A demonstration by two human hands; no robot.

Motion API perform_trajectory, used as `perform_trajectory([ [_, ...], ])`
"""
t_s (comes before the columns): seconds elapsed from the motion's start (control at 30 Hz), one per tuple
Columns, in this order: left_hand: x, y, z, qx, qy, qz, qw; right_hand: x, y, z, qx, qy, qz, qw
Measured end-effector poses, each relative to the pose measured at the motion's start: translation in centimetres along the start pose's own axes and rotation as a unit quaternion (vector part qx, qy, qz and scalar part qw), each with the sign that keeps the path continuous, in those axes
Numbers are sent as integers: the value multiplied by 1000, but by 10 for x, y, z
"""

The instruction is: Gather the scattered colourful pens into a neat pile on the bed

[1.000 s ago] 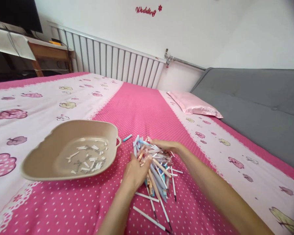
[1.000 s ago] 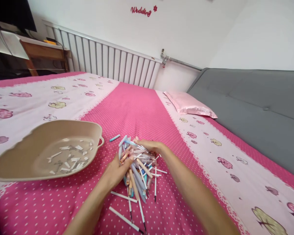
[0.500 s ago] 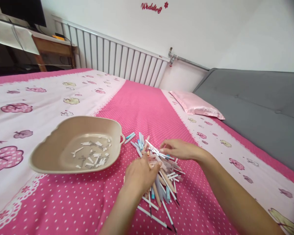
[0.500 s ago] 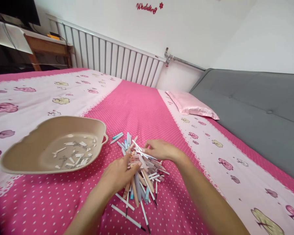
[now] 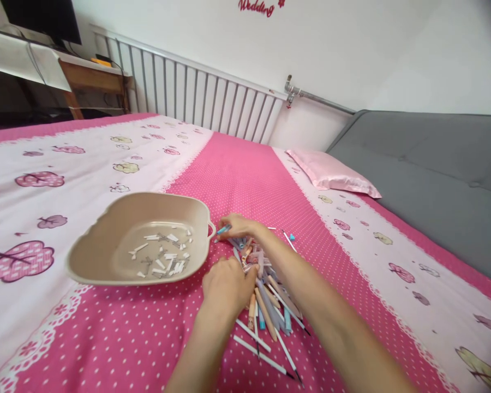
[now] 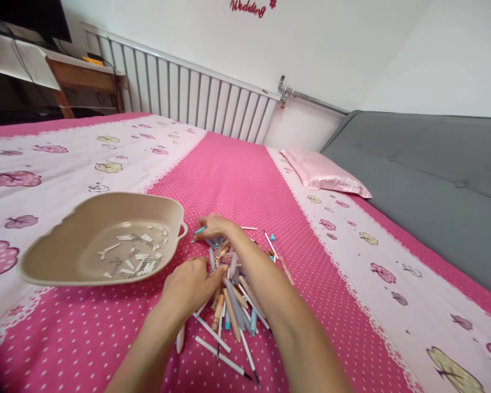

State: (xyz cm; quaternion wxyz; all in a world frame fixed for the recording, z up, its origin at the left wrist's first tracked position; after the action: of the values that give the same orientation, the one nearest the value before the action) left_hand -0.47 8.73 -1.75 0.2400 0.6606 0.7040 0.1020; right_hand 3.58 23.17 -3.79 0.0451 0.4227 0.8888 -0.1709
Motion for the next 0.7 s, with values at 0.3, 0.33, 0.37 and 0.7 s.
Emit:
perform_trajectory([
  [0.3, 1, 1, 0, 10, -13, 13, 1000, -96, 7, -17, 25, 12, -31, 999],
  [0.33, 1, 1, 0, 12, -17, 16, 1000, -111, 5, -18, 27, 31, -32, 999],
  [0.37, 2, 0, 0, 14, -20, 18, 1000, -127, 1, -19, 35, 62, -34, 997],
  [0.7, 7, 0, 6, -10, -18, 28, 999, -206, 34, 8, 209, 160, 116, 958],
])
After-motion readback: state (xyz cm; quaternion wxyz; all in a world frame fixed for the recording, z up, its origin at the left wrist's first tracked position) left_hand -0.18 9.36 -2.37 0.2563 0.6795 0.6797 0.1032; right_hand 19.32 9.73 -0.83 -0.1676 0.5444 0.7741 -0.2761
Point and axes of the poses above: each hand's wrist, its own x-axis towards the middle knuckle, its own z-axis out of the palm, y = z × x, the point moved 5 cm from there along x, towards the middle knuckle, and after that the axes turned 2 degrees about -x, right-handed, at the moved point
